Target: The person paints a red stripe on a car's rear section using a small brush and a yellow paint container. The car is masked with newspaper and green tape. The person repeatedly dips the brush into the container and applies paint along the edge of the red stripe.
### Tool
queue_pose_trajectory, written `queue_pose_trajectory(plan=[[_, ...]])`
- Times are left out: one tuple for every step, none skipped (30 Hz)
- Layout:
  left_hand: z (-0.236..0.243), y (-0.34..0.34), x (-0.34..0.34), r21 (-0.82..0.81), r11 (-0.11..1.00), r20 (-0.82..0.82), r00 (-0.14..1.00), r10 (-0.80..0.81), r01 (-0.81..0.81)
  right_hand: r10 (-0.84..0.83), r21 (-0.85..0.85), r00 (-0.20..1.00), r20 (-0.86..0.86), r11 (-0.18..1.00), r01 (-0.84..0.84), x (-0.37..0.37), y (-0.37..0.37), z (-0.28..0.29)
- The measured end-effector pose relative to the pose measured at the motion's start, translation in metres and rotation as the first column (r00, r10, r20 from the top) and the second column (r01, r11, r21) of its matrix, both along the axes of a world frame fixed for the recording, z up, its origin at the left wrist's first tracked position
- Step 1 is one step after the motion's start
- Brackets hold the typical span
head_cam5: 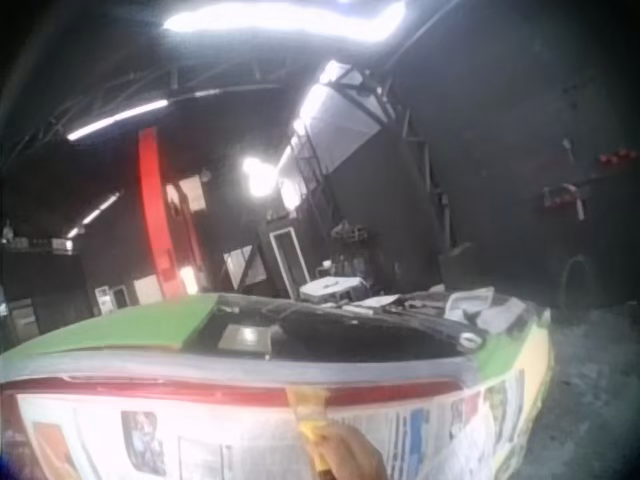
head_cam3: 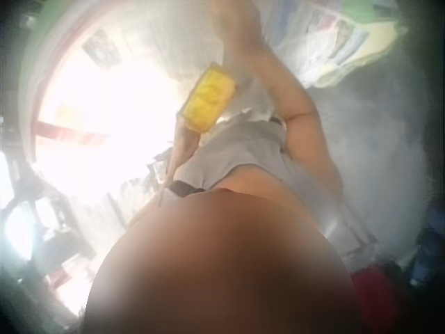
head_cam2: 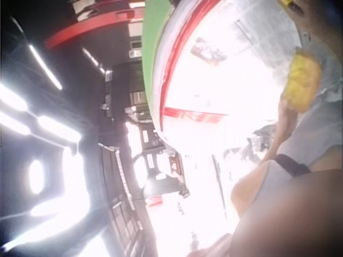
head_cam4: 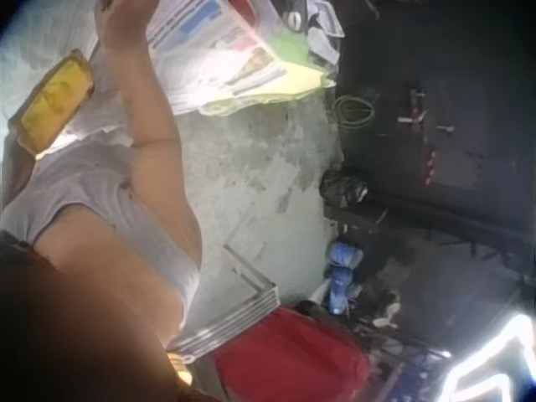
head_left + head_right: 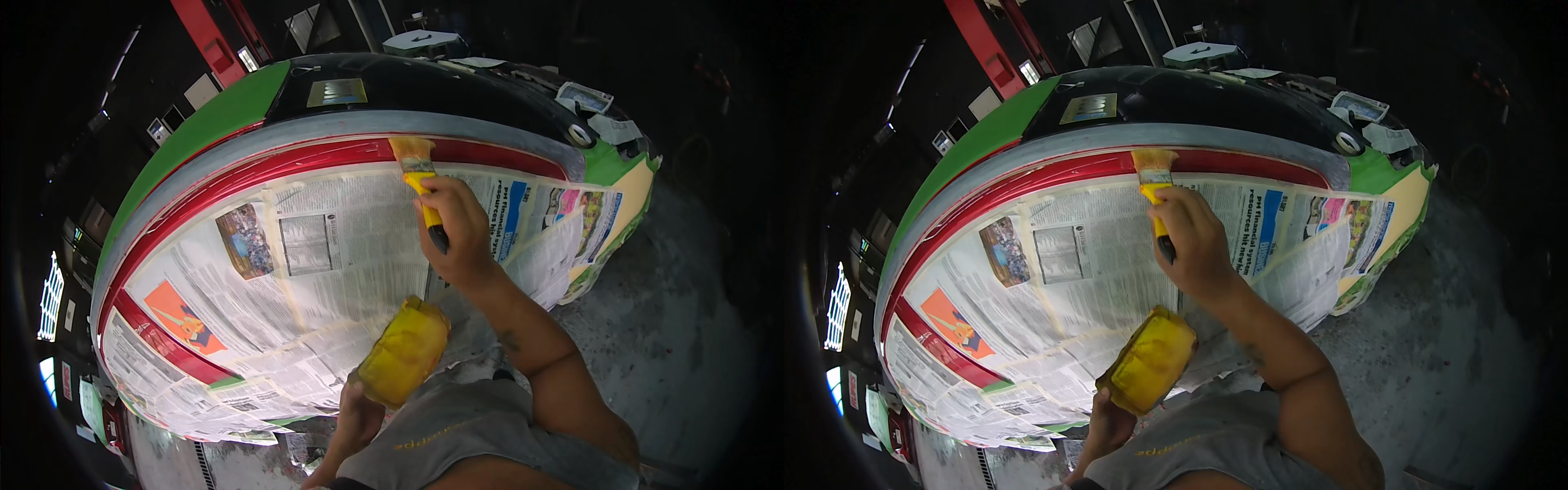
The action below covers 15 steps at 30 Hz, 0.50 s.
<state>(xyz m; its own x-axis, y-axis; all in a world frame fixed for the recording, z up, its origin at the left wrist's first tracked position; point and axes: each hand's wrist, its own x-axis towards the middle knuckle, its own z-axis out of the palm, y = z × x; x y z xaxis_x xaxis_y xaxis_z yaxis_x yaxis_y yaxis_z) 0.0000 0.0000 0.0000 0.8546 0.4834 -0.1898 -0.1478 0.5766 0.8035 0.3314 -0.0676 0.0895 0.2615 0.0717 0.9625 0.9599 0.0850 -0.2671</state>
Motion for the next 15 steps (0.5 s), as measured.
queue_pose_trajectory(plan=[[0.001,-0.001,0.001,-0.004,1.0,0.002,1.0,0.007,-0.007,0.009,-0.009,1.0,-0.02,1.0,-0.009,-0.003,-0.004,0.0],[0.002,0.0,0.002,-0.01,1.0,0.002,1.0,0.014,-0.014,0.016,-0.014,0.999,-0.038,1.0,-0.017,-0.004,-0.006,0.001],[0.003,0.0,0.003,-0.006,1.0,0.01,1.0,0.007,-0.007,0.011,0.013,0.999,-0.036,1.0,-0.011,-0.003,-0.006,0.001],[0.003,-0.001,0.001,-0.009,1.0,0.009,1.0,-0.001,0.001,0.002,0.039,0.999,-0.039,0.999,-0.001,-0.003,-0.008,0.001],[0.003,-0.003,-0.001,-0.011,1.0,0.007,1.0,-0.01,0.01,-0.009,0.062,0.999,-0.046,0.998,0.012,-0.002,-0.011,0.0],[0.003,-0.002,0.0,-0.01,1.0,-0.002,1.0,-0.003,0.003,0.01,0.049,0.999,-0.044,0.999,-0.008,0.0,-0.009,0.001],[0.003,0.0,0.002,-0.007,1.0,-0.012,1.0,0.004,-0.004,0.028,0.037,0.999,-0.045,0.999,-0.027,0.003,-0.006,0.003],[0.003,0.001,0.002,-0.006,1.0,-0.023,1.0,0.01,-0.01,0.046,0.021,0.998,-0.047,0.999,-0.045,0.005,-0.006,0.004],[0.004,0.001,0.001,-0.006,1.0,-0.021,1.0,0.013,-0.013,0.047,0.012,0.997,-0.061,0.999,-0.046,0.003,-0.007,0.003],[0.004,0.0,0.002,-0.006,1.0,-0.017,1.0,0.016,-0.016,0.048,0.003,0.996,-0.074,0.999,-0.048,0.001,-0.01,0.002],[0.003,0.001,0.003,-0.002,1.0,-0.015,1.0,0.025,-0.025,0.049,-0.008,0.995,-0.086,0.999,-0.05,0.0,-0.012,0.0],[0.003,0.001,0.005,0.002,1.0,-0.004,1.0,0.014,-0.014,0.007,0.032,0.996,-0.083,0.999,-0.005,0.001,-0.016,-0.002],[0.003,0.002,0.005,0.01,1.0,0.003,1.0,0.01,-0.01,-0.034,0.07,0.996,-0.083,0.997,0.04,0.003,-0.021,-0.004],[0.002,0.001,0.005,0.016,1.0,0.009,1.0,0.007,-0.007,-0.071,0.088,0.992,-0.106,0.993,0.081,0.005,-0.026,-0.008],[0.002,0.001,0.004,0.009,1.0,0.005,1.0,0.001,-0.001,-0.049,0.097,0.989,-0.138,0.993,0.062,0.009,-0.028,-0.011]])
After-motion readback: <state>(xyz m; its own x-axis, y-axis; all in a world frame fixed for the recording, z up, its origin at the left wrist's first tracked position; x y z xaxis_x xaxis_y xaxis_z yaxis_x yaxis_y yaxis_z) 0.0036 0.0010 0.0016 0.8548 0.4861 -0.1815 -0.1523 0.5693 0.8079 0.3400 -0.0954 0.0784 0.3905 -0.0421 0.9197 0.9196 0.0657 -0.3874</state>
